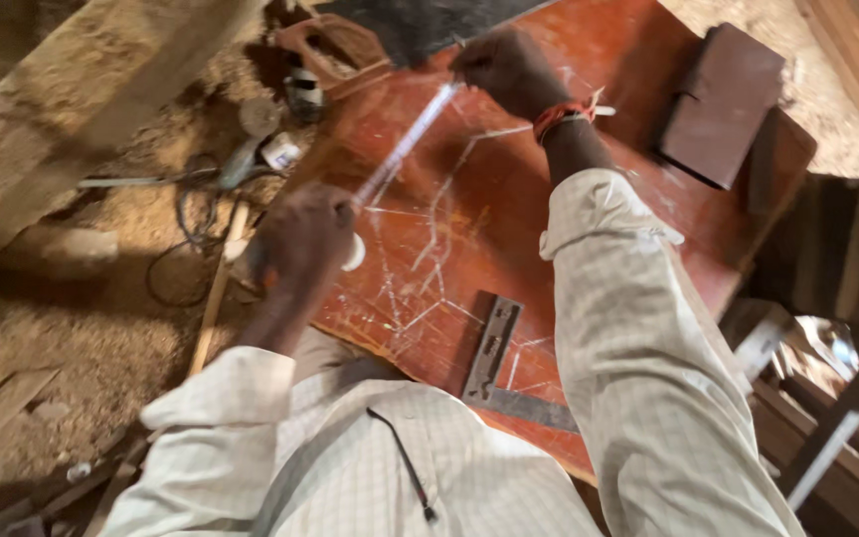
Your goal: The person measures and marks a wooden block using a try square and a pencil. They then use a tape measure to measure the workbench surface and mark it with chalk. The person continues to measure and mark the wooden block from different angles.
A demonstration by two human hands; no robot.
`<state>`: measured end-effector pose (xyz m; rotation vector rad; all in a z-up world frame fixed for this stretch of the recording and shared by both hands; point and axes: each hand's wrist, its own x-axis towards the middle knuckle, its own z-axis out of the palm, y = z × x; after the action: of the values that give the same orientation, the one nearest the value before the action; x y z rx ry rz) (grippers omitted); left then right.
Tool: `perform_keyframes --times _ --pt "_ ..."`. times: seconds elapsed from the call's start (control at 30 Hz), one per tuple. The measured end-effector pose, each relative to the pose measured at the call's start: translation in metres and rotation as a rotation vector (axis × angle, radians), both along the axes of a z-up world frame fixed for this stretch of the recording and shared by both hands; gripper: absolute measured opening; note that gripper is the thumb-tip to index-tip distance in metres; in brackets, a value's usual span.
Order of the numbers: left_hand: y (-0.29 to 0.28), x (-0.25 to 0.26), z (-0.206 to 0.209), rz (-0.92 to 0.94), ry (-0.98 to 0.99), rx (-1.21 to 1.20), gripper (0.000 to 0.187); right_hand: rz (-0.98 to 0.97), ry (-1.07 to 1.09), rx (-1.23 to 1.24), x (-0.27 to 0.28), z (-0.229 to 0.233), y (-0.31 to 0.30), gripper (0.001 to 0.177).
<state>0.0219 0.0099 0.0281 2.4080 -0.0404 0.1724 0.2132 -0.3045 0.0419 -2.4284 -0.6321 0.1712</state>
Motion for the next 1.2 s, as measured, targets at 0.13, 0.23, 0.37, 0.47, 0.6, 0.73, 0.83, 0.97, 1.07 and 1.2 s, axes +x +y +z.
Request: perform_keyframes --times 0.13,0.23,0.37,0.47,0.6,0.73,0.83,0.97,1.07,1.2 --pt "-0.004 0.054 0.004 -0.1 -0.076 0.063 0.005 -0.081 0.06 0.145 0.018 0.035 -0.045 0.017" --pt "-0.025 0.111 0.003 -0.238 -0.175 0.155 0.005 -0.128 0.007 0.06 0.012 0.053 -0.081 0.017" --pt "-0.061 0.176 -0.012 -0.369 -0.214 0.321 0.009 -0.245 0.063 0.069 -0.006 0.05 -0.107 0.017" --pt "-0.079 0.192 -0.024 -0.359 -0.18 0.271 0.006 -0.357 0.032 -0.004 -0.01 0.038 -0.118 0.018" --pt "-0.093 0.201 -0.038 -0.346 -0.219 0.355 0.004 -0.34 0.013 0.013 -0.006 0.014 -0.131 0.019" --pt "-0.098 0.202 -0.046 -0.323 -0.261 0.374 0.004 -0.291 -0.102 -0.065 0.002 -0.004 -0.137 0.018" --pt "-0.099 0.201 -0.047 -0.296 -0.285 0.383 0.006 -0.255 -0.179 -0.089 0.008 -0.01 -0.138 0.016" --pt "-0.101 0.195 -0.046 -0.276 -0.283 0.423 0.003 -0.245 -0.226 -0.073 0.009 -0.019 -0.142 0.016" --pt "-0.102 0.192 -0.043 -0.254 -0.263 0.471 0.003 -0.294 -0.15 0.06 0.008 -0.024 -0.143 0.02" --pt "-0.105 0.188 -0.042 -0.237 -0.254 0.442 0.003 -0.283 -0.19 0.026 0.007 -0.024 -0.141 0.018"
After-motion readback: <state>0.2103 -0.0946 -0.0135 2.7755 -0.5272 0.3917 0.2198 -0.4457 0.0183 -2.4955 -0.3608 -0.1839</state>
